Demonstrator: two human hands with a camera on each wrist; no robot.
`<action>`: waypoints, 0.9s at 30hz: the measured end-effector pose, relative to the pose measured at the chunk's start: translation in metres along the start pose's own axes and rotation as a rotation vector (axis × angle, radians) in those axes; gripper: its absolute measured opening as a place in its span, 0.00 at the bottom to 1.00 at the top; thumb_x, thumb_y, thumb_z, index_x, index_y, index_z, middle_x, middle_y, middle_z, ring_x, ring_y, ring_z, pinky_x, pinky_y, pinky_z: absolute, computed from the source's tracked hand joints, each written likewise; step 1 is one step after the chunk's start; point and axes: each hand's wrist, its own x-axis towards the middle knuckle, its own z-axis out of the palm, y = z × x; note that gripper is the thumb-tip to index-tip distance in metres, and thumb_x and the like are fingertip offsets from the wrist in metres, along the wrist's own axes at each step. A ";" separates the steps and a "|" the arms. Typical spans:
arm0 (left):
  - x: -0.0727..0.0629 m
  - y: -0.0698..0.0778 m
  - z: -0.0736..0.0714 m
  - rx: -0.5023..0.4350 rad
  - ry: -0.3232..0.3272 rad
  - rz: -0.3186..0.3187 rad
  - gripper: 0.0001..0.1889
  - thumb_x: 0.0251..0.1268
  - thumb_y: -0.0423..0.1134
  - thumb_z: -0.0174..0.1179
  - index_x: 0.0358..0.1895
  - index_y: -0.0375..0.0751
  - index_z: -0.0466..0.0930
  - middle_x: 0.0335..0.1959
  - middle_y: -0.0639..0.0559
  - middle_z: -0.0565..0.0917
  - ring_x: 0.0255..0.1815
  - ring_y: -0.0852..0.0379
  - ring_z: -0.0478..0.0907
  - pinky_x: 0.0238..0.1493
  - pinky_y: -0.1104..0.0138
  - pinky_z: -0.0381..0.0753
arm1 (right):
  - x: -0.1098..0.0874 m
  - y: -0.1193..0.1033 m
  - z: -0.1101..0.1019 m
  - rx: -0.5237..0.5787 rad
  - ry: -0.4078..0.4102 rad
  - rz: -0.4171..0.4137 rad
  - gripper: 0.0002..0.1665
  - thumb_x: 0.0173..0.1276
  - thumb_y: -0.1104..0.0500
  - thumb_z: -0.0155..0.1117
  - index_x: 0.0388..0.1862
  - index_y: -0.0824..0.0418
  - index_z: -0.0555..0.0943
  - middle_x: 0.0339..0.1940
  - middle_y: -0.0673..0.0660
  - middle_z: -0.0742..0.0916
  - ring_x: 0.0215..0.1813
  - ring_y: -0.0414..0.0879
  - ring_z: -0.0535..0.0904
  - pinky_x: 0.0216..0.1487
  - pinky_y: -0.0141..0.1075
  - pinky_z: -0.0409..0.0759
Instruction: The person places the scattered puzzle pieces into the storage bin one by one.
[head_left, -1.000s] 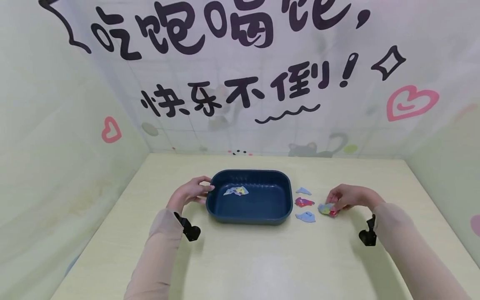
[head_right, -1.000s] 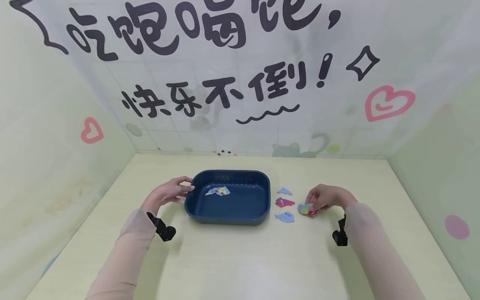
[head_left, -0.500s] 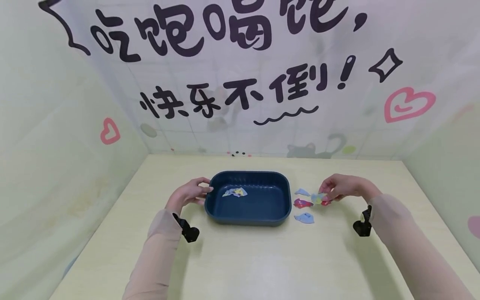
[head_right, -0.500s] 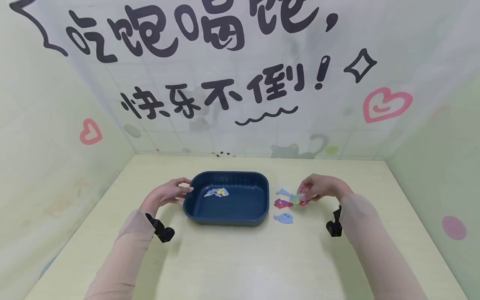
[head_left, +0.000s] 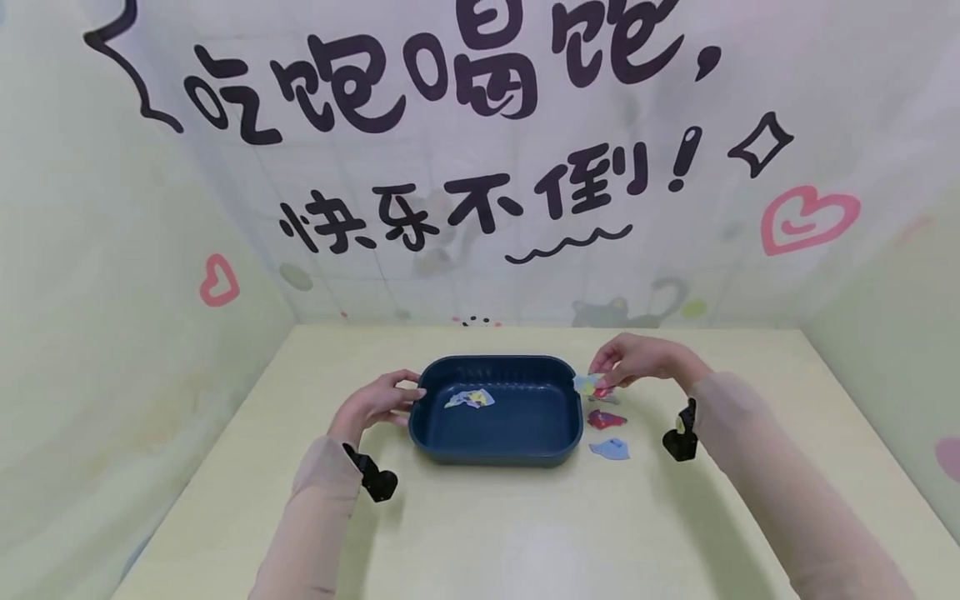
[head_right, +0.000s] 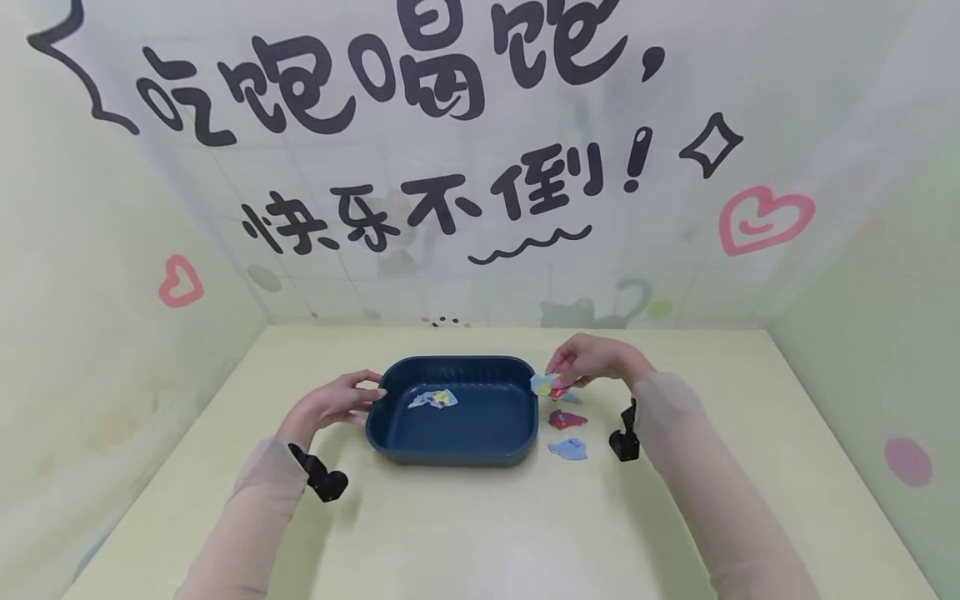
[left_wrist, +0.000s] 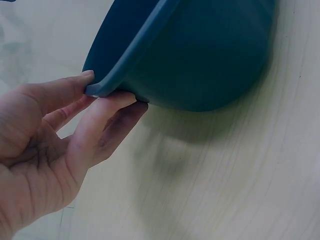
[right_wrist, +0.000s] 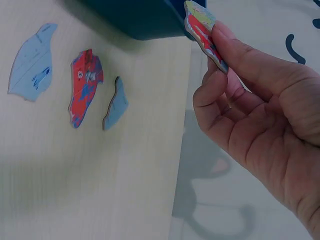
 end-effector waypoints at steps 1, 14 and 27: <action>0.000 -0.002 0.000 0.000 -0.005 0.000 0.21 0.68 0.41 0.51 0.60 0.39 0.63 0.57 0.38 0.73 0.55 0.46 0.76 0.34 0.67 0.82 | 0.003 -0.002 0.002 -0.001 -0.004 -0.008 0.15 0.61 0.65 0.62 0.44 0.72 0.76 0.25 0.48 0.82 0.26 0.38 0.71 0.30 0.28 0.70; -0.003 -0.003 0.003 -0.002 0.001 0.012 0.20 0.68 0.40 0.51 0.60 0.39 0.63 0.56 0.36 0.74 0.56 0.44 0.75 0.30 0.68 0.82 | 0.037 -0.023 0.025 -0.023 0.010 -0.072 0.14 0.60 0.65 0.63 0.43 0.72 0.77 0.22 0.48 0.81 0.25 0.39 0.71 0.29 0.29 0.69; -0.003 -0.004 0.000 0.011 0.023 0.021 0.19 0.67 0.40 0.51 0.59 0.40 0.64 0.55 0.38 0.76 0.54 0.46 0.77 0.27 0.69 0.80 | 0.068 -0.041 0.052 -0.049 0.078 -0.052 0.12 0.59 0.67 0.63 0.42 0.72 0.79 0.20 0.47 0.82 0.23 0.37 0.72 0.27 0.27 0.72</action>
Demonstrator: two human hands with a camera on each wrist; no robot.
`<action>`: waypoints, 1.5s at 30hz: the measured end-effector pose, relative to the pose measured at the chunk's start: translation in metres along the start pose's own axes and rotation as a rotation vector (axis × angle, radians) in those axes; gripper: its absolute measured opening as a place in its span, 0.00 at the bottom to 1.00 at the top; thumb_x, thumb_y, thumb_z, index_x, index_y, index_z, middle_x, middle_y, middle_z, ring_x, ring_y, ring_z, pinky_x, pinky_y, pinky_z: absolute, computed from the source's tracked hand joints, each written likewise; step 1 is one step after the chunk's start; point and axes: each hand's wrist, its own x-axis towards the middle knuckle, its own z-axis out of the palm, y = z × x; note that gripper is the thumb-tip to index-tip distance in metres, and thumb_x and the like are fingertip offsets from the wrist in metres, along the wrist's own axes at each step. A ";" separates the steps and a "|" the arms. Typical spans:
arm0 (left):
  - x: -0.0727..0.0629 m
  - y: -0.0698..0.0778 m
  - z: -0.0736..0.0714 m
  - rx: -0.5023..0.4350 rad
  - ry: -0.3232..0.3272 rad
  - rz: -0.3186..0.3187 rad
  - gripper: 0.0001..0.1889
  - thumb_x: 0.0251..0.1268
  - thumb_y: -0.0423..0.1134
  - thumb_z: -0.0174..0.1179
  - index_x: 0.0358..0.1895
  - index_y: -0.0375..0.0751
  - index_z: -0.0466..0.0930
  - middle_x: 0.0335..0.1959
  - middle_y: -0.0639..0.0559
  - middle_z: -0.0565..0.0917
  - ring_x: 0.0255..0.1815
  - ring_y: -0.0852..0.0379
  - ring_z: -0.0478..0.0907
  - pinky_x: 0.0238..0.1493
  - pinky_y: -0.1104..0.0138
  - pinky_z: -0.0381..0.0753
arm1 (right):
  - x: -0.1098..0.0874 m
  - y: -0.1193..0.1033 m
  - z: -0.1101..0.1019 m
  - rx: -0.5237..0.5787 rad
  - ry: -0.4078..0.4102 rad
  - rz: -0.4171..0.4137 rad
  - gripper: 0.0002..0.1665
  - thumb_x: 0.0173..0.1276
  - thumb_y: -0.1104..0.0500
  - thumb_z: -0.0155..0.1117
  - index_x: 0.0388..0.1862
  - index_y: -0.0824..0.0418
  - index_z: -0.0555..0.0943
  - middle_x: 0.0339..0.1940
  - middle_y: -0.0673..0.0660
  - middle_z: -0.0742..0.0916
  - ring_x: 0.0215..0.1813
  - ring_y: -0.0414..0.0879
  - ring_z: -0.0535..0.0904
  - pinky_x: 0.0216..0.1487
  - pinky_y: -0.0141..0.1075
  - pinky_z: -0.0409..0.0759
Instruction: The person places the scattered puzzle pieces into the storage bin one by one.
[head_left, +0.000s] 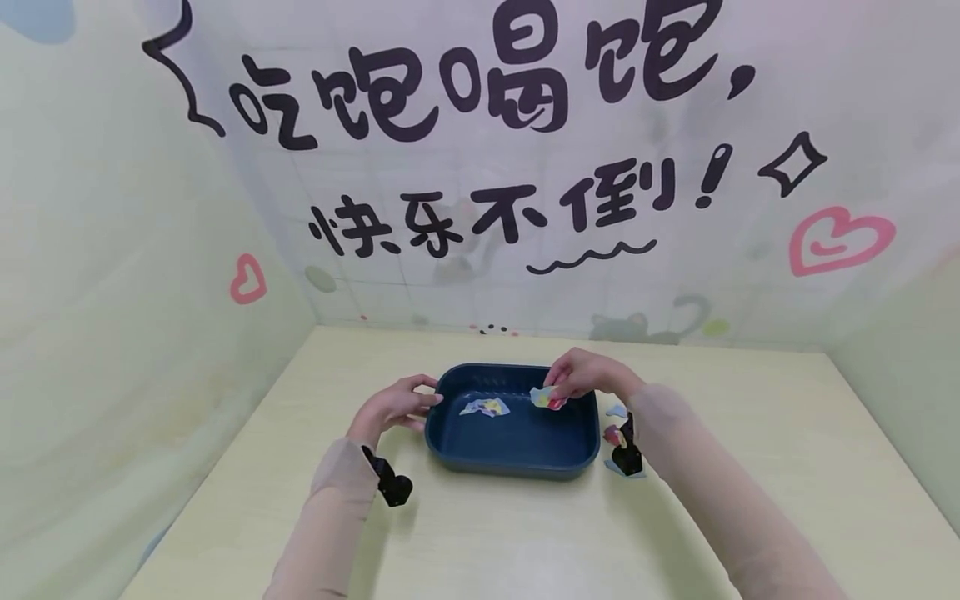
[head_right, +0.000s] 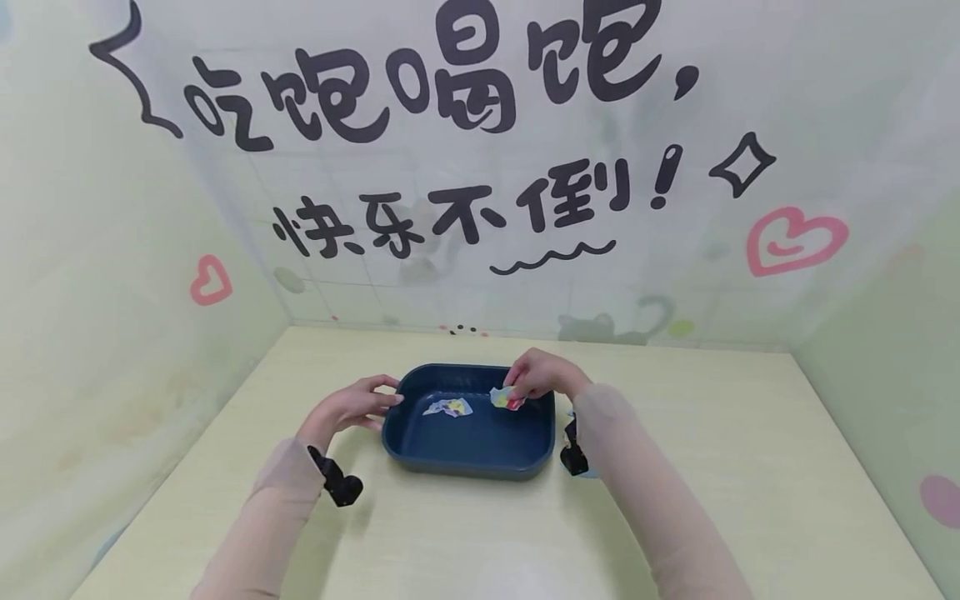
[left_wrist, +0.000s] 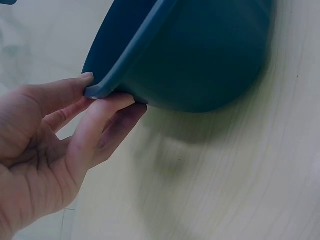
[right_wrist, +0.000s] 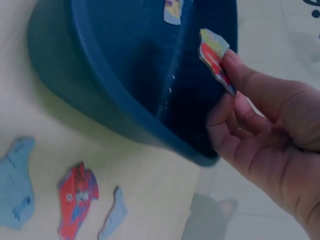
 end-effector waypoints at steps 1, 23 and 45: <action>0.000 0.001 0.001 0.000 -0.001 -0.001 0.19 0.67 0.40 0.51 0.59 0.40 0.64 0.55 0.37 0.76 0.54 0.46 0.77 0.26 0.69 0.80 | 0.002 0.000 0.003 -0.002 0.017 0.012 0.12 0.58 0.68 0.63 0.42 0.72 0.79 0.20 0.48 0.82 0.23 0.37 0.72 0.27 0.27 0.73; -0.001 -0.001 0.013 -0.004 -0.010 -0.005 0.18 0.67 0.39 0.51 0.57 0.39 0.66 0.53 0.38 0.76 0.53 0.46 0.77 0.28 0.68 0.81 | 0.107 0.110 0.048 -0.307 0.262 0.047 0.08 0.51 0.69 0.68 0.31 0.60 0.84 0.32 0.56 0.85 0.26 0.42 0.79 0.28 0.34 0.79; 0.001 0.000 0.002 0.006 0.009 -0.004 0.19 0.68 0.40 0.50 0.59 0.40 0.64 0.57 0.37 0.73 0.55 0.44 0.76 0.28 0.68 0.81 | 0.004 0.010 0.025 -0.159 0.264 -0.081 0.16 0.59 0.65 0.63 0.44 0.73 0.78 0.37 0.66 0.85 0.37 0.51 0.82 0.39 0.38 0.81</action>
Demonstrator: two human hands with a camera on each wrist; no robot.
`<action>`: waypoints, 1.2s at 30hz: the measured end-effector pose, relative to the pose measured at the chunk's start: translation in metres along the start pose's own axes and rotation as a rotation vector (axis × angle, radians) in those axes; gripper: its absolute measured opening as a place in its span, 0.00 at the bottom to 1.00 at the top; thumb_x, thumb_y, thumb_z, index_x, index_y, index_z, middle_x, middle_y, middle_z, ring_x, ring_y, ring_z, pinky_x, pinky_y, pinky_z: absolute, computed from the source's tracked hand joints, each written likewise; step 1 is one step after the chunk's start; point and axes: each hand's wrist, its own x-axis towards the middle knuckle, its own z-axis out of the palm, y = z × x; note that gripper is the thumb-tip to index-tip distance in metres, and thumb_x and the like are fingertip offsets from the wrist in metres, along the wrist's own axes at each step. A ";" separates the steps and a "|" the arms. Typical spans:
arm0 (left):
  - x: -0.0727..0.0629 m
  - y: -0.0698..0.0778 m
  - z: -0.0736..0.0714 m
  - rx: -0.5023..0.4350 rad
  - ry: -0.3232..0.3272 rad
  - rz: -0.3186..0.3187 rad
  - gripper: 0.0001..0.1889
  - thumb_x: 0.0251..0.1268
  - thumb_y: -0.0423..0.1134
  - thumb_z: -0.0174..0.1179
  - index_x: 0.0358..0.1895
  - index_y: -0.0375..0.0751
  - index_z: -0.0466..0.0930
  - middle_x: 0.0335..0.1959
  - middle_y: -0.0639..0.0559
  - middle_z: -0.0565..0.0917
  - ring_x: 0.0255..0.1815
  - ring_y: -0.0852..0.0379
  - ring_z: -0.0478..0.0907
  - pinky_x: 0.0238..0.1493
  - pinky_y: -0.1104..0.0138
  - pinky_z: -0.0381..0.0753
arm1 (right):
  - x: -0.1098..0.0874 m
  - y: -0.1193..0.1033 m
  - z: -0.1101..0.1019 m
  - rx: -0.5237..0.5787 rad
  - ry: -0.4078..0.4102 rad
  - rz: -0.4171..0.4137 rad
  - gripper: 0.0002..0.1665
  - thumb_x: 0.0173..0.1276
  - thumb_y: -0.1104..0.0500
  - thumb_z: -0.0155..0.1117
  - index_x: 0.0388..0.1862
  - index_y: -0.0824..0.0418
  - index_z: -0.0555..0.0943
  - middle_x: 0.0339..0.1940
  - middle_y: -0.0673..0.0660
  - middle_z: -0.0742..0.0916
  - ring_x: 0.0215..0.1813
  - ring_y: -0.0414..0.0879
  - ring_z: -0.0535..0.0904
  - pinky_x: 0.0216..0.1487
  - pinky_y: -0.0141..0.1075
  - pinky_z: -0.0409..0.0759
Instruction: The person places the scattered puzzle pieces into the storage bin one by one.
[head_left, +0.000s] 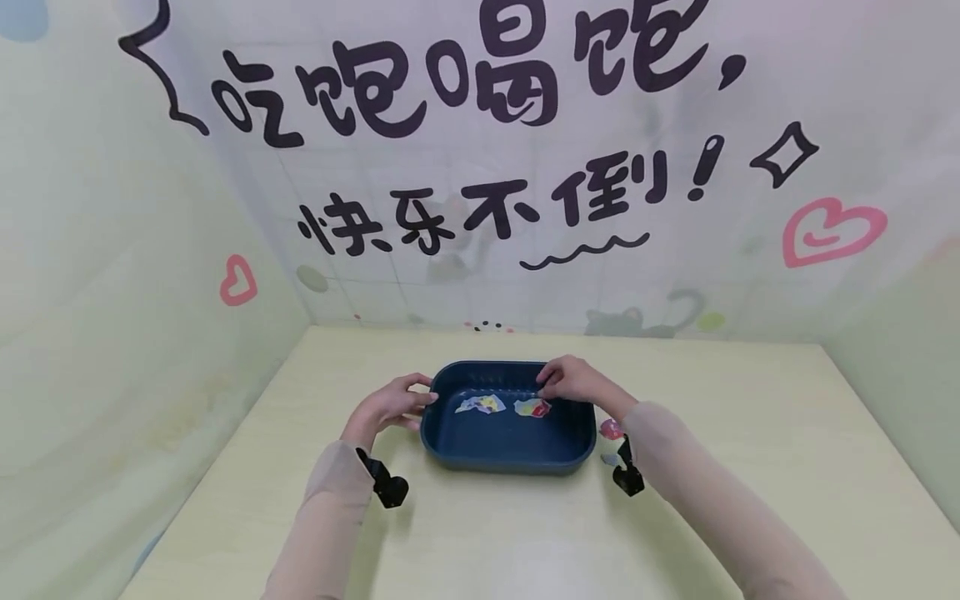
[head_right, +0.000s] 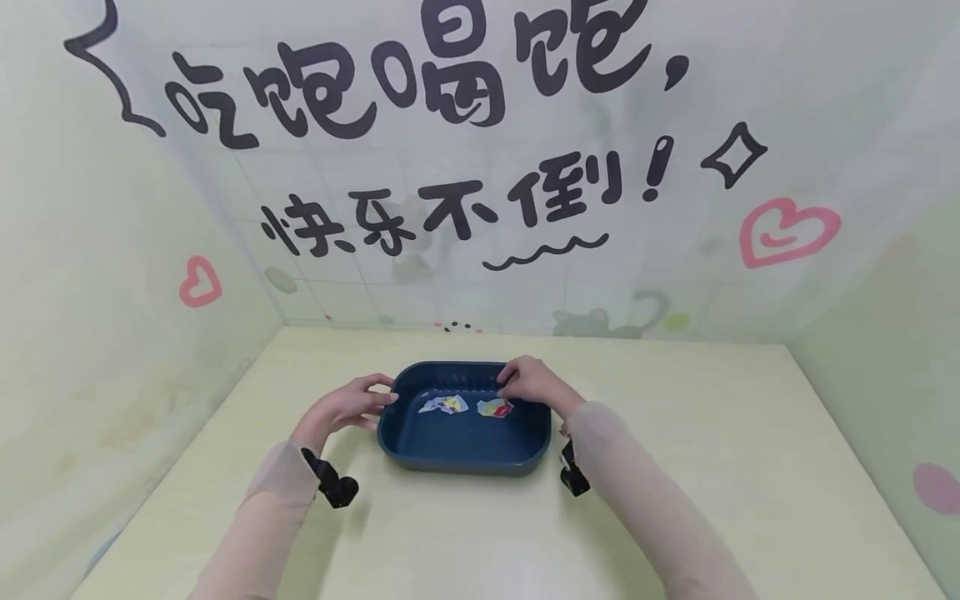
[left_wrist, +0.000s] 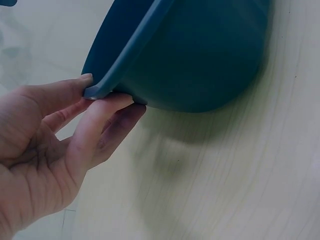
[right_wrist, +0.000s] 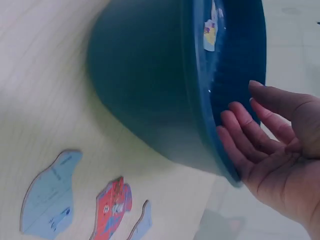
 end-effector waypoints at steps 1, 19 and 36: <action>0.001 0.000 0.000 -0.004 0.002 -0.005 0.18 0.68 0.40 0.51 0.59 0.40 0.65 0.56 0.37 0.73 0.54 0.45 0.76 0.29 0.68 0.81 | -0.002 0.001 -0.003 0.027 -0.004 0.006 0.17 0.60 0.64 0.62 0.46 0.73 0.77 0.39 0.66 0.85 0.38 0.51 0.82 0.39 0.38 0.81; 0.003 0.003 -0.003 0.020 -0.034 0.026 0.20 0.67 0.39 0.51 0.59 0.37 0.63 0.55 0.35 0.73 0.53 0.44 0.77 0.29 0.68 0.82 | -0.046 0.051 -0.055 0.228 0.130 0.156 0.25 0.65 0.57 0.58 0.54 0.74 0.70 0.46 0.69 0.82 0.49 0.59 0.77 0.48 0.45 0.80; 0.000 0.003 0.000 0.003 -0.023 0.011 0.20 0.68 0.39 0.51 0.60 0.38 0.64 0.56 0.36 0.72 0.54 0.45 0.76 0.33 0.66 0.82 | -0.049 0.091 -0.038 0.075 0.132 0.302 0.21 0.60 0.60 0.63 0.47 0.73 0.75 0.38 0.64 0.82 0.34 0.46 0.74 0.35 0.33 0.77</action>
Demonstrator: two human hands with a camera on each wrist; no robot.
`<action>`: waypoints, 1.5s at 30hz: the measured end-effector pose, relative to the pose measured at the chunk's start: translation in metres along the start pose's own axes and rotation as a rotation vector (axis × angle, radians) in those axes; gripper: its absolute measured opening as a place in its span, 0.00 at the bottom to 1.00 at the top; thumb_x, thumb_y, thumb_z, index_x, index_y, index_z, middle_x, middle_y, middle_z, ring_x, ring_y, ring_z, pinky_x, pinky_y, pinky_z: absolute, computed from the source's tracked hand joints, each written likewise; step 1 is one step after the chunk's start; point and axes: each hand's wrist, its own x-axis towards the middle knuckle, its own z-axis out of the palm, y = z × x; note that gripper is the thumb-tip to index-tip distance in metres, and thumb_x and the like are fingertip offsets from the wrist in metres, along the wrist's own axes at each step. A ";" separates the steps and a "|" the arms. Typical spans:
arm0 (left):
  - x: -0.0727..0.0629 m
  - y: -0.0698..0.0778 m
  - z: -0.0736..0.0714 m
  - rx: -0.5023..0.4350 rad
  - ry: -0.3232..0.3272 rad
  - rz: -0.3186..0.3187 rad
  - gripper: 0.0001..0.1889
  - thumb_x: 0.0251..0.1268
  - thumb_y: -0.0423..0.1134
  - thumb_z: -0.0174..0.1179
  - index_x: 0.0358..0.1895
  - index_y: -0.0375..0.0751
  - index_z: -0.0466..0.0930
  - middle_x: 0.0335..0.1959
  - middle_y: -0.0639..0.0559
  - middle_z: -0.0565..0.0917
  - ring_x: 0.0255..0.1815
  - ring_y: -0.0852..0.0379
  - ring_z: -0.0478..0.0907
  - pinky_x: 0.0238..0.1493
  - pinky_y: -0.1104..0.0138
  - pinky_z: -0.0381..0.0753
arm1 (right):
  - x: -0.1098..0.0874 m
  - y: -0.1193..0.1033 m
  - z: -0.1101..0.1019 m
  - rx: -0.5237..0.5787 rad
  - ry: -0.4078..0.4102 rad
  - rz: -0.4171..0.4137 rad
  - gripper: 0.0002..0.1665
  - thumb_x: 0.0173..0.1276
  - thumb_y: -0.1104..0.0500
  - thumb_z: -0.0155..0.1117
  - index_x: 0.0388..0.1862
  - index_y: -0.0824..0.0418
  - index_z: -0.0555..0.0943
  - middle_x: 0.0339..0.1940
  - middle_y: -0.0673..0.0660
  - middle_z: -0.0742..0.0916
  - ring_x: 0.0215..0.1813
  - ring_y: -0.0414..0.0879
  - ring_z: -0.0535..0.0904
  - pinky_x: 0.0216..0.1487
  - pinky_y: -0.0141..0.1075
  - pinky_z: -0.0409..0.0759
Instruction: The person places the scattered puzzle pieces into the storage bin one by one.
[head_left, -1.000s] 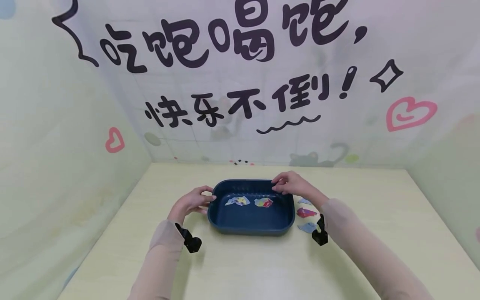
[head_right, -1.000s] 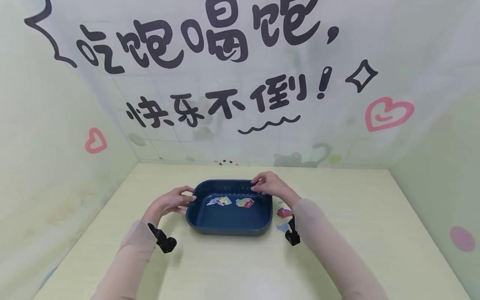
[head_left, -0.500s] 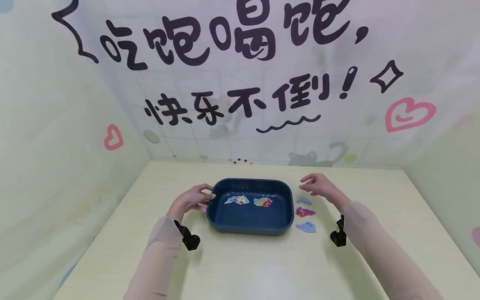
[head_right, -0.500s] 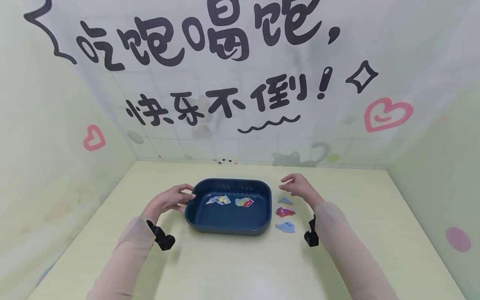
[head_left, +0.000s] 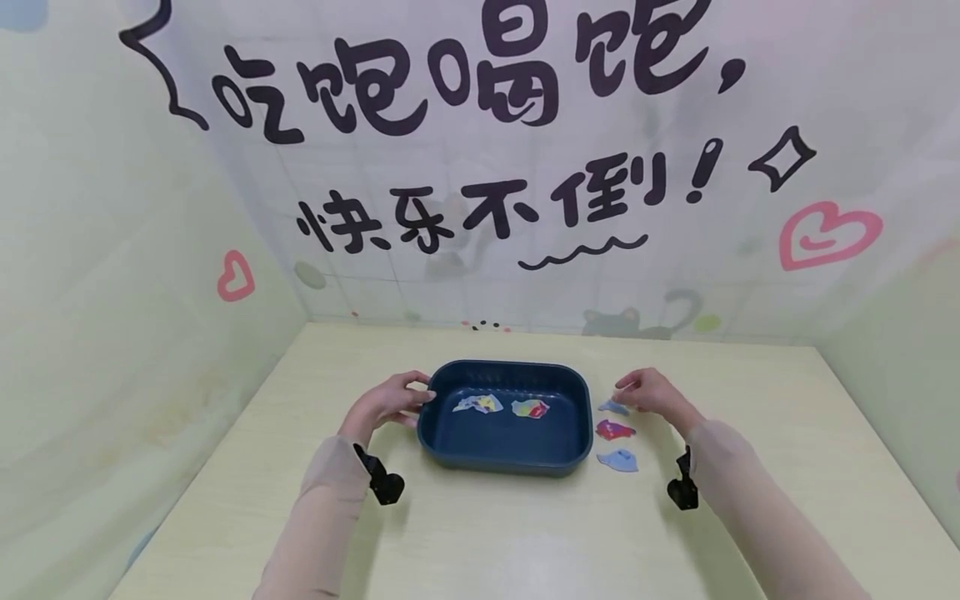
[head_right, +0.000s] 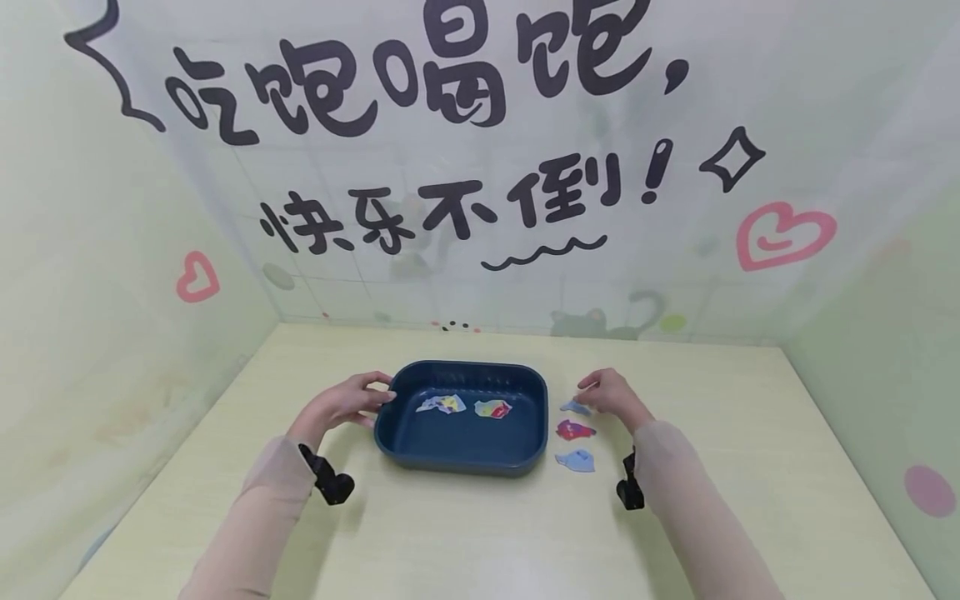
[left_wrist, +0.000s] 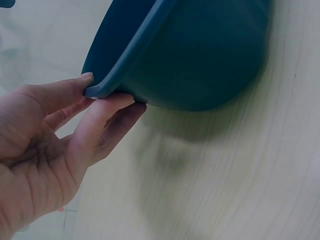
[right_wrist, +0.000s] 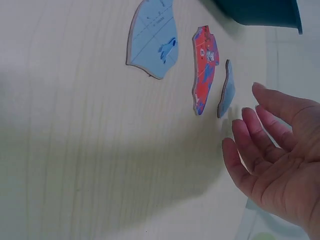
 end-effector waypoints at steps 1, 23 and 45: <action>0.000 0.000 0.000 0.003 0.000 -0.001 0.20 0.68 0.39 0.51 0.60 0.38 0.64 0.56 0.36 0.72 0.54 0.44 0.75 0.32 0.66 0.82 | 0.000 0.001 0.002 -0.027 0.014 0.001 0.20 0.59 0.61 0.64 0.45 0.73 0.76 0.36 0.64 0.82 0.34 0.46 0.74 0.34 0.33 0.76; 0.000 0.000 0.006 0.007 0.012 -0.010 0.19 0.68 0.39 0.51 0.59 0.40 0.65 0.54 0.39 0.75 0.53 0.47 0.77 0.27 0.69 0.81 | -0.002 -0.001 0.011 -0.137 -0.018 -0.013 0.11 0.54 0.65 0.68 0.33 0.70 0.77 0.25 0.55 0.78 0.29 0.44 0.71 0.29 0.29 0.70; -0.001 0.001 0.000 -0.023 -0.002 -0.001 0.20 0.67 0.39 0.51 0.60 0.38 0.63 0.55 0.35 0.74 0.55 0.43 0.75 0.29 0.68 0.81 | -0.005 -0.034 -0.025 0.047 -0.203 -0.102 0.12 0.59 0.65 0.64 0.36 0.73 0.75 0.25 0.53 0.81 0.24 0.41 0.73 0.31 0.29 0.78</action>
